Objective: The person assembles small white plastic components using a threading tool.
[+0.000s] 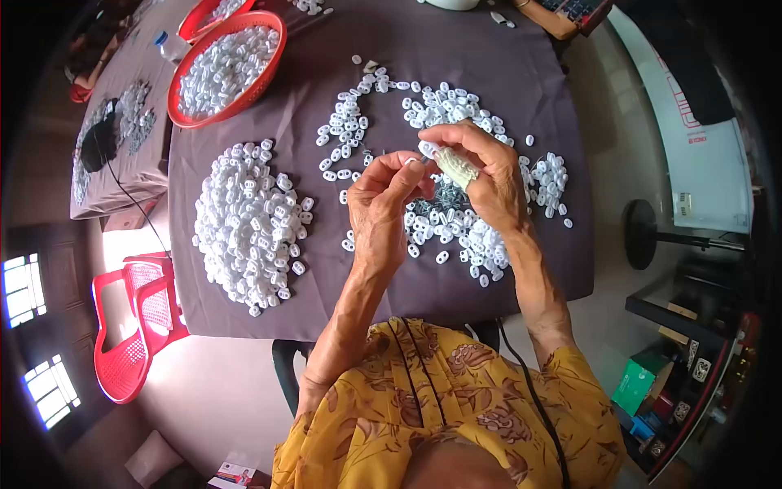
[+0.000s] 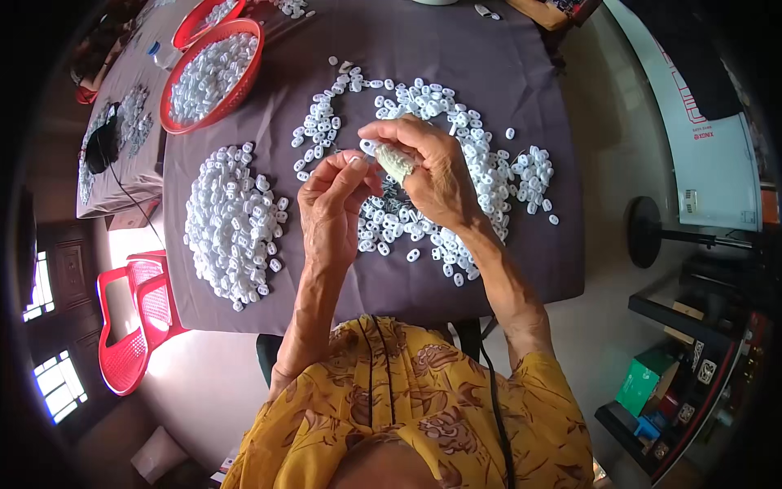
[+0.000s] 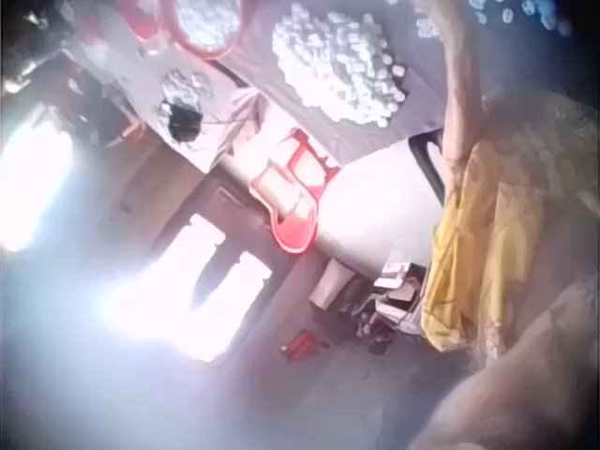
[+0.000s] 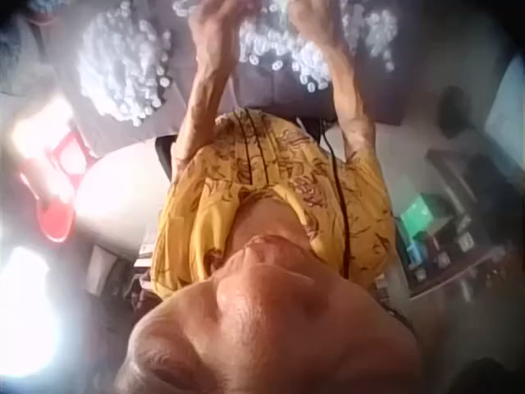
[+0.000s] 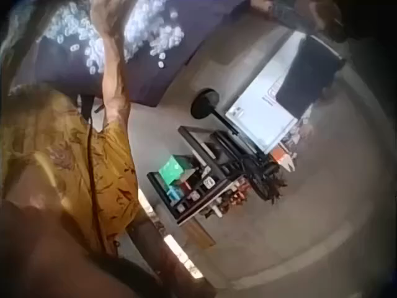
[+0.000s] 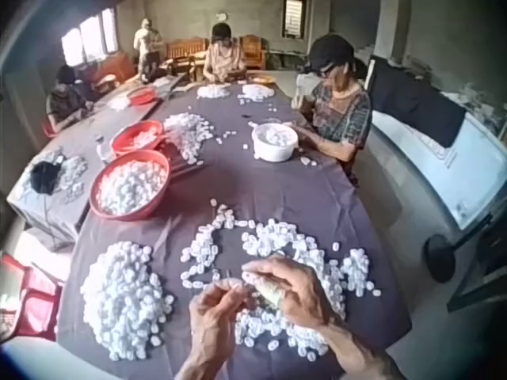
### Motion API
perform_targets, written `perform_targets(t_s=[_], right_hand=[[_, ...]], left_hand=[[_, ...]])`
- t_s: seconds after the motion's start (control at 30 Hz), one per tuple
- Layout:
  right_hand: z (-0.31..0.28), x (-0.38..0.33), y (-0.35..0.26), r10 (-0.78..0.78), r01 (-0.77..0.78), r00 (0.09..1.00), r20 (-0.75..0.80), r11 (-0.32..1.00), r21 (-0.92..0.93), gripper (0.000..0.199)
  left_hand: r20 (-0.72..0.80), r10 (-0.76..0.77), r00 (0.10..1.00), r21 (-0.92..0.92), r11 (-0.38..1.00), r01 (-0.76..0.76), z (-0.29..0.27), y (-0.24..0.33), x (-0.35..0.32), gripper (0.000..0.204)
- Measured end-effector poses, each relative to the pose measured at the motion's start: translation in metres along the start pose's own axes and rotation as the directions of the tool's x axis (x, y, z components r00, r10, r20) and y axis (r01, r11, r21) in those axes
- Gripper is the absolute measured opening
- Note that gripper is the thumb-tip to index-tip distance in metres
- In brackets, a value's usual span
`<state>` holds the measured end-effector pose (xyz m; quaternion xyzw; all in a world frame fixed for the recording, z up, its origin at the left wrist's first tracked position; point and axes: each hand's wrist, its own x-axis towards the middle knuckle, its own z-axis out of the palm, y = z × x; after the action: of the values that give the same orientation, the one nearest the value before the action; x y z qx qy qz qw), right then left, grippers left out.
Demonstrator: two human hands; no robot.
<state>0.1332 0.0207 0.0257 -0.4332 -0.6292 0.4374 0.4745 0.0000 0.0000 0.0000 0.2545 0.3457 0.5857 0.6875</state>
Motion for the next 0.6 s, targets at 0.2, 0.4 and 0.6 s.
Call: perform_targets(t_s=[0.2,0.4,0.6], right_hand=[[-0.0013,-0.0006,0.0016,-0.117,0.120,0.993,0.031,0.979,-0.163,0.028],[-0.0013,-0.0019,0.0017,-0.070,0.075,0.997,0.039,0.986,-0.151,0.027],[-0.0009,-0.0028,0.0050,-0.086,0.091,0.996,0.033,0.981,-0.170,0.027]], left_hand=[[-0.021,0.006,1.000,0.017,1.000,-0.006,-0.0007,-0.0016,0.0007,0.014],[-0.044,0.009,0.999,0.043,0.999,-0.007,-0.0007,-0.0019,-0.0002,0.015],[-0.089,-0.005,0.996,0.068,0.998,0.011,-0.0016,-0.0044,-0.0004,0.018]])
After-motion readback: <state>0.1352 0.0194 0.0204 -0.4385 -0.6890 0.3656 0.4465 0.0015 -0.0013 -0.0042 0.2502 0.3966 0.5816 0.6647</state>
